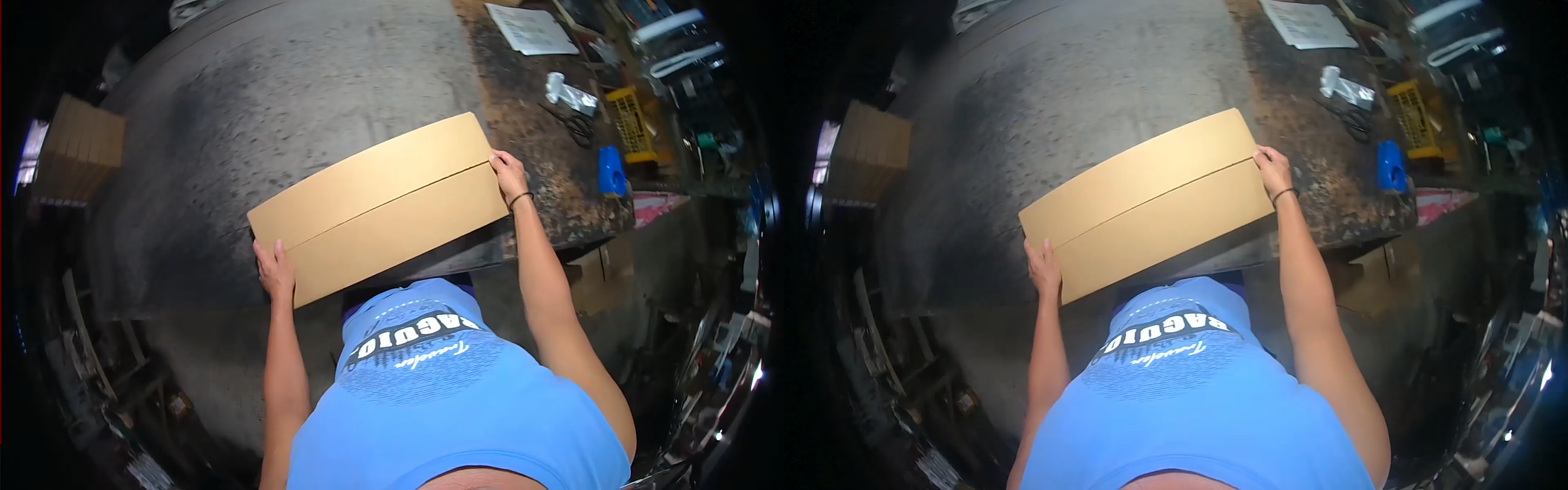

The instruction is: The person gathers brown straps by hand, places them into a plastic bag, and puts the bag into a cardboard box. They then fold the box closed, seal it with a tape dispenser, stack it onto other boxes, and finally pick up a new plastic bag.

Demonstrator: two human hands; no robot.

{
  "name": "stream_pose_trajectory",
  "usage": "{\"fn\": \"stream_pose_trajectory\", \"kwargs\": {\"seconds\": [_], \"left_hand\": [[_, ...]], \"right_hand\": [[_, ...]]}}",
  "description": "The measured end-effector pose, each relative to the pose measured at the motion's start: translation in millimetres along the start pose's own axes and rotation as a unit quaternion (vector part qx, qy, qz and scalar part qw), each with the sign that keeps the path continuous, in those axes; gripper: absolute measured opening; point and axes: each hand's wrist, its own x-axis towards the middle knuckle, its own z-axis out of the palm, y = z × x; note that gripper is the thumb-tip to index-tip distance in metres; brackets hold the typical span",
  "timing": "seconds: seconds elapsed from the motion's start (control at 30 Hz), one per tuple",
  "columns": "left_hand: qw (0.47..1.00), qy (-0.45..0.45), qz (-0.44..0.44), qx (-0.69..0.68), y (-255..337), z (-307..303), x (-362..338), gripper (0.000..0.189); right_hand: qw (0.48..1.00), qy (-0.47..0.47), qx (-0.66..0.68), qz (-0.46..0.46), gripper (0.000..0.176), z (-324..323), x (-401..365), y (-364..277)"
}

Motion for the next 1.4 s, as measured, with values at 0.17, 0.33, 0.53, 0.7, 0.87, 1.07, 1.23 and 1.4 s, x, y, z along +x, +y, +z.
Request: {"fn": "stream_pose_trajectory", "kwargs": {"seconds": [0.17, 0.33, 0.53, 0.7, 0.87, 1.07, 1.23, 1.4], "left_hand": [[1.000, 0.017, -0.003, -0.002, 12.0, 5.8, -10.7, 0.063], [1.000, 0.015, 0.012, 0.004, 13.1, 6.0, -9.7, 0.065], [1.000, 0.004, 0.006, 0.004, 2.8, 15.4, -6.3, 0.066], [0.932, 0.009, 0.073, 0.354, 33.8, 10.8, -18.7, 0.061], [0.934, -0.022, 0.206, 0.292, 60.9, 39.5, -30.0, 0.059], [0.925, -0.101, 0.307, 0.199, 167.0, 119.2, -54.0, 0.065], [0.899, -0.141, 0.401, 0.105, 293.1, 184.6, -99.5, 0.063], [0.889, -0.177, 0.392, 0.156, 327.0, 180.1, -106.3, 0.062]], "right_hand": [[0.995, -0.040, 0.082, 0.043, 0.020, -17.7, 6.3, -2.4], [0.994, -0.039, 0.085, 0.051, 0.020, -21.1, 7.7, -0.2], [0.990, 0.026, -0.121, -0.066, 0.029, -8.9, 6.9, 8.8], [0.963, 0.083, -0.241, -0.085, 0.027, -11.8, 10.2, 6.4], [0.931, 0.172, -0.240, -0.215, 0.024, -55.7, -10.6, -2.8], [0.825, 0.317, -0.412, -0.222, 0.037, -217.0, 6.4, -4.3], [0.870, 0.213, -0.428, -0.121, 0.076, -323.8, 59.7, 51.9], [0.844, 0.129, -0.519, -0.044, 0.097, -340.8, 95.2, 82.2]]}}
